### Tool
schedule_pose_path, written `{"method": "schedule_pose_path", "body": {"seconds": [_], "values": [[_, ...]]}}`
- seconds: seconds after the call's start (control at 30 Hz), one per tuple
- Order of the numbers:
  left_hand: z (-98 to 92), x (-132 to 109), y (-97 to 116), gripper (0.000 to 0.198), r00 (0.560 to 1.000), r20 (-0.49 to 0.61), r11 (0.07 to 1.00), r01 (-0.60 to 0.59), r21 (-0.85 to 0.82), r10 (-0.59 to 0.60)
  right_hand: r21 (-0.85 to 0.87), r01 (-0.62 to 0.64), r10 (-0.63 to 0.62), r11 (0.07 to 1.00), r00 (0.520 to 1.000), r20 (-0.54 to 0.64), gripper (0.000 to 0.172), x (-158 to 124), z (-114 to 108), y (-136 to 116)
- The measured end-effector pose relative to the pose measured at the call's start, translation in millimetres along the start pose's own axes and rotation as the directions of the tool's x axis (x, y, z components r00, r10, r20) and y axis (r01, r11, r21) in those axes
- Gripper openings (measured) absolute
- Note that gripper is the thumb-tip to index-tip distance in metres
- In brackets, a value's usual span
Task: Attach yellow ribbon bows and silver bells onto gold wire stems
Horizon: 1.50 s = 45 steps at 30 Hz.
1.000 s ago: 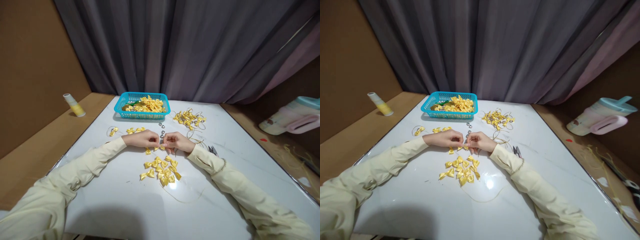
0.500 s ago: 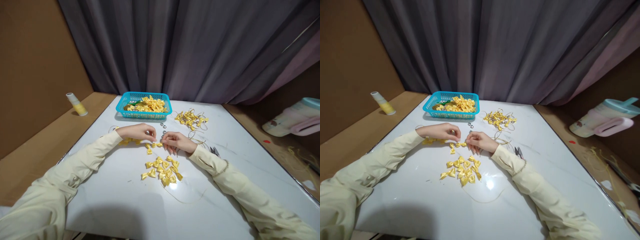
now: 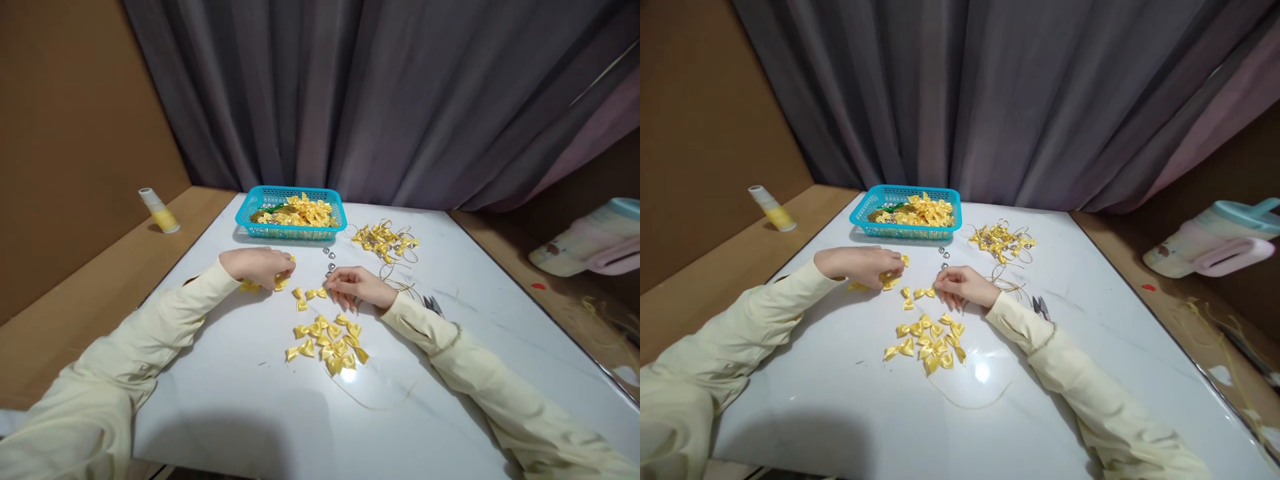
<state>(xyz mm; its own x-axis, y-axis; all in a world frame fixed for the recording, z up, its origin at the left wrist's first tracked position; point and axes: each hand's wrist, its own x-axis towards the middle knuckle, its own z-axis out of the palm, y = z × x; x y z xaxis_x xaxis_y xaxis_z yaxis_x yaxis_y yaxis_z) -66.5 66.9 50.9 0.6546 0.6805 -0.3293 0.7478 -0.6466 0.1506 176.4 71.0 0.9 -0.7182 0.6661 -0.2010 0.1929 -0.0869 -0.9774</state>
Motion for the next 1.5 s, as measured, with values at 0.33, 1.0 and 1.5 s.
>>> {"method": "schedule_pose_path", "body": {"seconds": [0.33, 1.0, 1.5], "values": [[-8.6, 12, -10, 0.019, 0.993, -0.111, 0.908, -0.079, -0.412, 0.036, 0.059, 0.116, -0.104, 0.992, 0.981, -0.166, 0.032, -1, 1, 2], [9.0, 23, 34, 0.028, 0.973, -0.208, 0.79, -0.204, -0.579, 0.099, -0.035, 0.28, -0.282, 0.959, 0.955, -0.096, 0.038, 4, 6, 18], [2.6, 19, 35, 0.012, 0.946, -0.263, 0.927, -0.26, -0.269, 0.189, -0.014, 0.244, -0.244, 0.97, 0.964, -0.105, 0.04, 6, 5, 15]]}}
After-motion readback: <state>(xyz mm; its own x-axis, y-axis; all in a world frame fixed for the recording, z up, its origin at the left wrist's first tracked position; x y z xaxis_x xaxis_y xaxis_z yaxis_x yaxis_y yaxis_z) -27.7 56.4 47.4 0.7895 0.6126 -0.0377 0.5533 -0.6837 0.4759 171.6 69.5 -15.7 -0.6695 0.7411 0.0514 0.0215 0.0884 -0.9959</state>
